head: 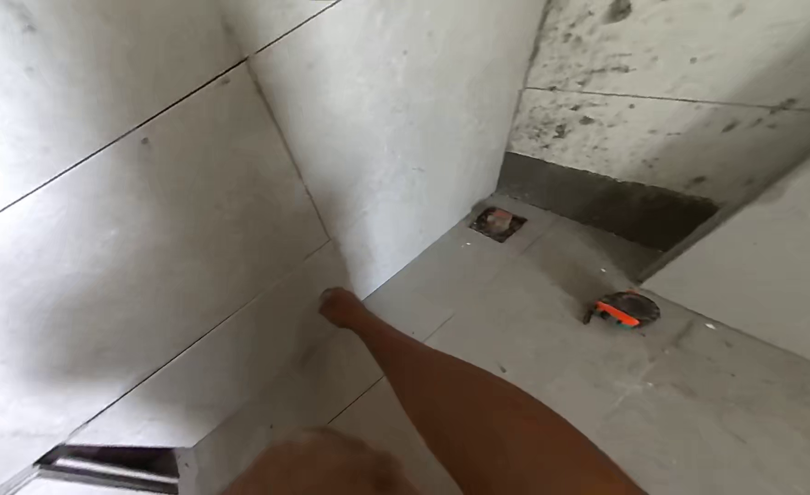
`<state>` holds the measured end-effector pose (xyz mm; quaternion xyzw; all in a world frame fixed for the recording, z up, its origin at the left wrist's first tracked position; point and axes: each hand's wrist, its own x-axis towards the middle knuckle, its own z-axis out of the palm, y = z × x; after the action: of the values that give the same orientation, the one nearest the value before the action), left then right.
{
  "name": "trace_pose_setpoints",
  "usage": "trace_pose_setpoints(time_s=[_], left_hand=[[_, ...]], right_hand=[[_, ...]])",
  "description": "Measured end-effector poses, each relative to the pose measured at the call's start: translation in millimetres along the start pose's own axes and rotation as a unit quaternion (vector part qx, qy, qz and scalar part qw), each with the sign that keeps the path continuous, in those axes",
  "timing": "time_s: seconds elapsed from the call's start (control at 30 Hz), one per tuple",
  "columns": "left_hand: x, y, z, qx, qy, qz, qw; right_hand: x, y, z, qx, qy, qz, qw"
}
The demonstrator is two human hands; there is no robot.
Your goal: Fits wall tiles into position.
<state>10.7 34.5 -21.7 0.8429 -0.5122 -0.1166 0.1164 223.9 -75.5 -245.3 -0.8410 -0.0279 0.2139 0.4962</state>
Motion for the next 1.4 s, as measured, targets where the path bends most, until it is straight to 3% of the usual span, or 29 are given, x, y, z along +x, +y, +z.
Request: trace_pose_setpoints(time_s=[0.1,0.2,0.3,0.37,0.43,0.53,0.73,0.97,1.23,1.4], left_hand=[[-45,-67,28,-0.057,-0.071,-0.190,0.978],[-105,-129,58,-0.163,-0.087,-0.400,0.898],[-179,-174,110,-0.248,0.084,-0.576,0.774],[-216,-193,139,-0.295,0.255,-0.655,0.647],[-242,-209,151,-0.304,0.386,-0.683,0.540],[-266,-227,144,-0.257,0.452,-0.717,0.463],[-284,-257,139,-0.216,0.464,-0.753,0.413],[-295,-284,159,-0.265,0.533,-0.675,0.436],[-296,-286,163,-0.237,0.526,-0.674,0.461],[-290,-279,160,-0.241,0.538,-0.667,0.455]], right_hand=[[2,-2,-15,0.031,0.113,-0.007,0.993],[8,-6,-31,0.024,0.207,-0.035,0.977],[18,-7,-34,0.056,0.247,-0.054,0.966],[24,-7,-34,0.104,0.243,-0.049,0.963],[27,-7,-32,0.137,0.238,-0.038,0.961],[25,-12,-26,0.164,0.241,-0.022,0.956],[23,-18,-24,0.202,0.236,-0.001,0.950],[24,-21,-23,0.229,0.235,0.010,0.945],[28,-23,-18,0.227,0.240,0.006,0.944],[27,-22,-20,0.222,0.238,-0.001,0.946]])
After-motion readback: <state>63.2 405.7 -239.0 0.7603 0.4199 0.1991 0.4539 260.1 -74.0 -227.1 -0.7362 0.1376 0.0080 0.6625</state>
